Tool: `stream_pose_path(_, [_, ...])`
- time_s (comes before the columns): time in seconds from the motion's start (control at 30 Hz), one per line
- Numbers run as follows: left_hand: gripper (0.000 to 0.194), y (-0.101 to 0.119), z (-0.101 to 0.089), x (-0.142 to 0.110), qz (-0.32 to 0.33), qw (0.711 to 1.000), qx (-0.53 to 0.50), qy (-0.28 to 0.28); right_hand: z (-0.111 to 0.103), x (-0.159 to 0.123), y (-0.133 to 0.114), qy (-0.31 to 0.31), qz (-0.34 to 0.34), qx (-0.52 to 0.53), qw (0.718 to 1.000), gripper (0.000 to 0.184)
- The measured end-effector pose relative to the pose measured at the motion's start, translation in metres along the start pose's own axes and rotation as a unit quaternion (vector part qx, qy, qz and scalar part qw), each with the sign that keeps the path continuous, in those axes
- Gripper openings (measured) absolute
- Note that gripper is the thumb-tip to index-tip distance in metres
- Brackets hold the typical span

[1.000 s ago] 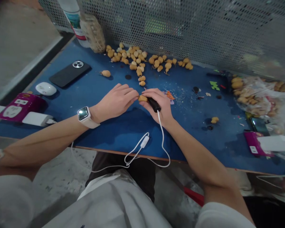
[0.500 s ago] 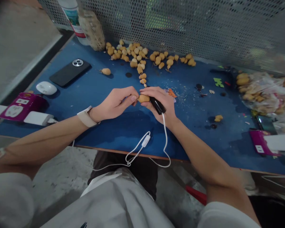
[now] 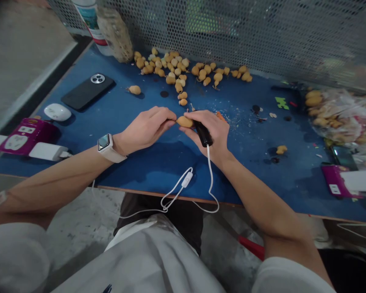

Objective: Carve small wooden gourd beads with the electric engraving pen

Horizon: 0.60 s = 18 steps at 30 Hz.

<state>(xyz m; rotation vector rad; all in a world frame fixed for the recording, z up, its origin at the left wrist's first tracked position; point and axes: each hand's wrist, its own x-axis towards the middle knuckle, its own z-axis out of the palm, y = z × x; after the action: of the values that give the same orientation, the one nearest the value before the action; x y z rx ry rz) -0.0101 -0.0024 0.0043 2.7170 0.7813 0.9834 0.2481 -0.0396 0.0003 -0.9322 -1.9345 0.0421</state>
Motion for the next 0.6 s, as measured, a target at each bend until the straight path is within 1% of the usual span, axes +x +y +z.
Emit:
stream_pose_path(0.17, [0.049,0.000,0.003,-0.002,-0.016,1.000,0.027,-0.002,0.000,-0.002,0.003,0.000,-0.005,0.015,1.000,0.025])
stream_pose_path(0.33, [0.042,0.008,0.002,-0.003,-0.046,0.998,0.038,-0.001,0.001,-0.003,0.002,0.018,-0.032,-0.053,0.998,0.020])
stream_pose_path(0.47, [0.031,0.015,0.004,-0.002,-0.067,0.998,-0.002,-0.006,-0.001,-0.003,-0.001,0.013,-0.057,-0.060,0.996,0.013])
stream_pose_path(0.53, [0.025,0.016,0.006,-0.002,-0.075,0.997,-0.033,-0.005,-0.002,-0.002,-0.003,-0.006,-0.048,-0.054,0.997,0.011])
stream_pose_path(0.6, [0.021,0.016,0.007,-0.001,-0.078,0.996,-0.042,-0.002,-0.002,-0.002,-0.005,-0.020,-0.034,-0.051,0.998,0.009])
